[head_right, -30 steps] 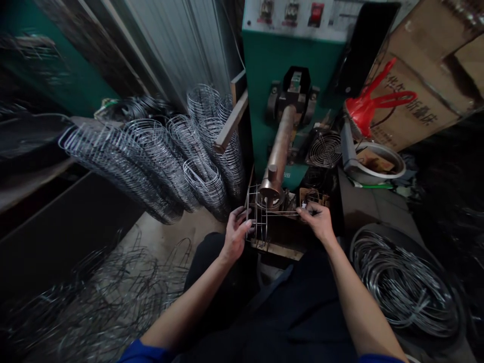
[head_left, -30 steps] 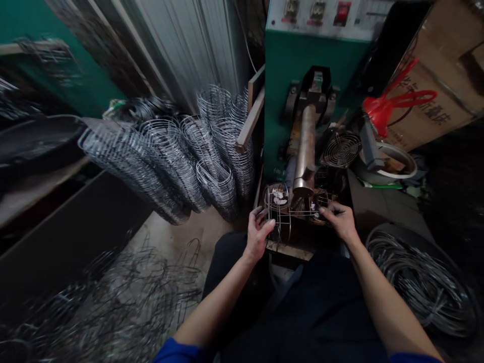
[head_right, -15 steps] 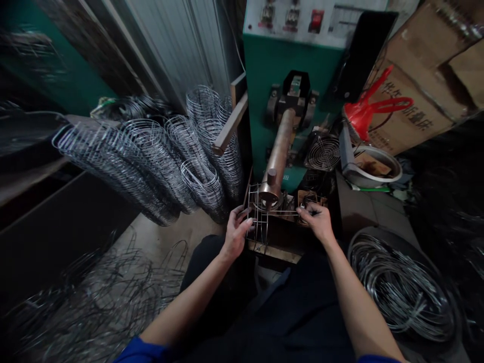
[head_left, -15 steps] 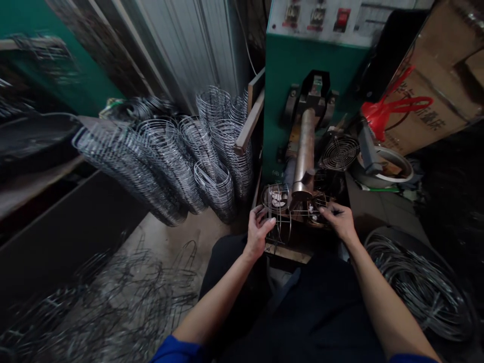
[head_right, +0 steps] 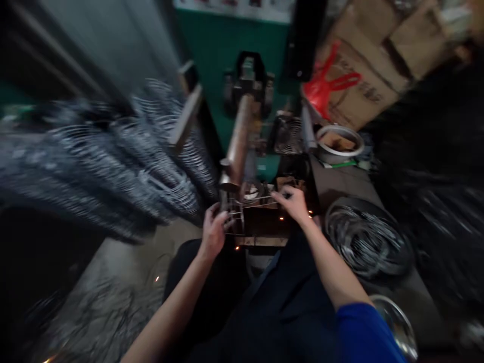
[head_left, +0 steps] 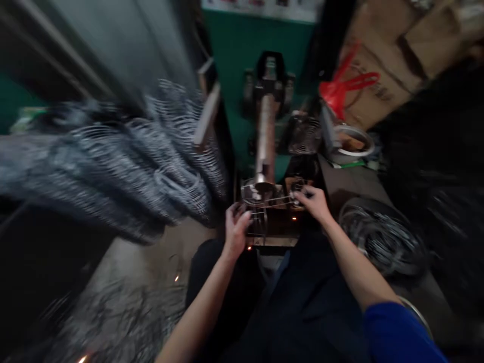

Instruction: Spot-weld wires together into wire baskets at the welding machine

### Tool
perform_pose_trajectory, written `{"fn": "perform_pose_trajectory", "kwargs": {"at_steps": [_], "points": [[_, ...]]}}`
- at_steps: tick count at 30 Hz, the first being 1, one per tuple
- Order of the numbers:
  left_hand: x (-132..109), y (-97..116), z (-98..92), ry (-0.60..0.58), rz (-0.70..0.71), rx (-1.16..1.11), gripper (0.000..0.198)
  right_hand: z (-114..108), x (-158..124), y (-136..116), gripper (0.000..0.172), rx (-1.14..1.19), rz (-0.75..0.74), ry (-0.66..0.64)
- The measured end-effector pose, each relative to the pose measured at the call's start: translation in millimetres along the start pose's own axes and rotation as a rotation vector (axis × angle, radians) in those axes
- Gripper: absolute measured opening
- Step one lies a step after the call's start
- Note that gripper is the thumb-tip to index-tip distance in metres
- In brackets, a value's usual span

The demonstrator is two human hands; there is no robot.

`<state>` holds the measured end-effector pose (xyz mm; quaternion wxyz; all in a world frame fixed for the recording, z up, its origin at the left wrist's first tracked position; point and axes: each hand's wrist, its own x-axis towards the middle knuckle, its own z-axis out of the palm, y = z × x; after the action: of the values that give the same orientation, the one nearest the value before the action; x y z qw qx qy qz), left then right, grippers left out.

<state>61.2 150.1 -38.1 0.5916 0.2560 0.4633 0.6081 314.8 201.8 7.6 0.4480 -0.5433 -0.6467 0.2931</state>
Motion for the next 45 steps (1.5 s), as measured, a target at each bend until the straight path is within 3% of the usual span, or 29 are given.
{"fn": "perform_pose_trajectory", "kwargs": {"at_steps": [3, 5, 9, 11, 13, 16, 22, 27, 31, 35, 38, 39, 41, 45], "points": [[-1, 6, -0.1, 0.039, 0.038, 0.068, 0.055, -14, -13, 17, 0.036, -0.049, -0.033, 0.005], [-1, 9, 0.3, 0.054, 0.113, 0.126, 0.055, -39, -26, 41, 0.033, -0.233, 0.037, 0.024], [-10, 13, 3.8, 0.016, 0.185, 0.210, 0.061, -114, -74, 94, 0.028, -0.784, 0.562, 0.040], [-17, 15, 8.7, -0.015, 0.159, 0.213, 0.064, -146, -103, 115, 0.031, -0.886, 0.766, 0.079], [-21, 16, 15.6, -0.034, 0.127, 0.223, 0.064, -165, -129, 132, 0.036, -0.917, 0.921, 0.075], [-22, 18, 25.5, -0.051, 0.119, 0.257, 0.060, -165, -161, 151, 0.037, -0.924, 1.063, 0.005], [-15, 27, 28.8, -0.129, 0.041, 0.234, 0.048, -148, -189, 164, 0.032, -0.912, 1.025, 0.022], [-7, 27, 26.6, -0.118, 0.019, 0.166, 0.045, -150, -194, 155, 0.029, -0.851, 0.964, 0.140], [-8, 26, 27.1, -0.063, 0.041, 0.120, 0.042, -165, -186, 134, 0.025, -0.779, 0.879, 0.361], [-21, 29, 16.2, -0.019, 0.067, 0.149, 0.045, -198, -171, 93, 0.035, -0.709, 0.692, 0.627], [-35, 29, 2.1, 0.002, 0.106, 0.178, 0.052, -211, -153, 50, 0.037, -0.325, 0.421, 0.806], [-40, 28, -2.1, 0.005, 0.113, 0.185, 0.053, -210, -145, 36, 0.037, -0.132, 0.325, 0.815], [-50, 24, -8.6, -0.006, 0.109, 0.190, 0.055, -199, -125, 9, 0.041, 0.184, 0.215, 0.690], [-69, 15, -13.2, -0.033, 0.118, 0.186, 0.058, -152, -81, -21, 0.049, 0.280, 0.247, 0.294]]}}
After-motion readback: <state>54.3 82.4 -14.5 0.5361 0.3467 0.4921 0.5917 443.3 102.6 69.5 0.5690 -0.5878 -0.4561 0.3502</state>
